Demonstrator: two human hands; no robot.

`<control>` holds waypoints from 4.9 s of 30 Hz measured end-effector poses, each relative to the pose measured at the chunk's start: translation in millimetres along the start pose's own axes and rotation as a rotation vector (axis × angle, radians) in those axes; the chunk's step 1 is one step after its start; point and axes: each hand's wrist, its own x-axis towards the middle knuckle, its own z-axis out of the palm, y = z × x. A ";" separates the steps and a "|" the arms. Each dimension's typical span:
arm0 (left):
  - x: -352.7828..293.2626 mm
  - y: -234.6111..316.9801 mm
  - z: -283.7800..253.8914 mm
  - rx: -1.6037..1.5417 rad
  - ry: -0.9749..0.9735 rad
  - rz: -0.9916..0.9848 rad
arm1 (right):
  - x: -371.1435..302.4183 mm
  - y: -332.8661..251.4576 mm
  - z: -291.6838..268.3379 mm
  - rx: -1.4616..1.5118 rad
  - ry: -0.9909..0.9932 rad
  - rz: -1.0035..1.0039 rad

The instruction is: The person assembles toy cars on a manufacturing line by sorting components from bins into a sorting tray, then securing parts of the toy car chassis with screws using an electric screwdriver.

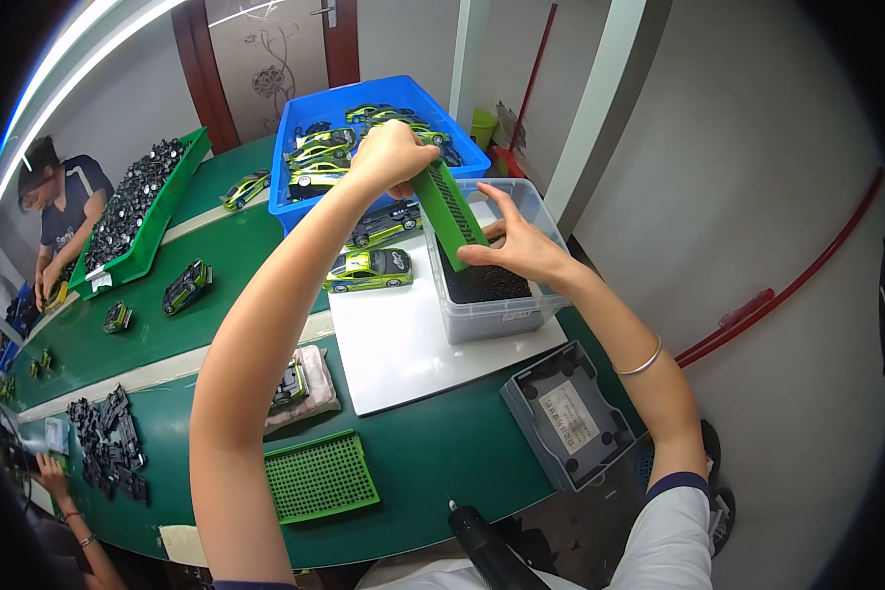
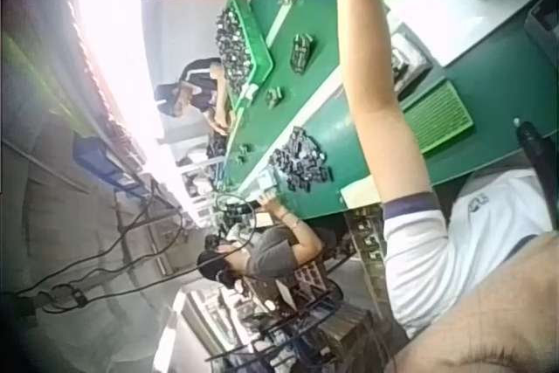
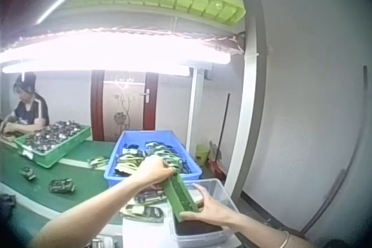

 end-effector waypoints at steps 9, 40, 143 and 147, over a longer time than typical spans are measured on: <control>11.2 9.9 -5.0 0.144 -0.058 -0.110 | 3.4 8.5 -0.3 0.012 0.033 -0.041; -138.1 -132.9 6.6 0.351 -0.063 0.120 | -103.0 -63.5 120.9 -0.875 0.149 -0.388; -288.2 -246.8 -48.7 0.019 0.198 0.375 | -56.2 -128.4 251.7 0.930 -0.116 -0.572; -289.1 -249.6 -45.6 -0.001 0.187 0.351 | -50.2 -121.9 253.2 0.918 -0.133 -0.574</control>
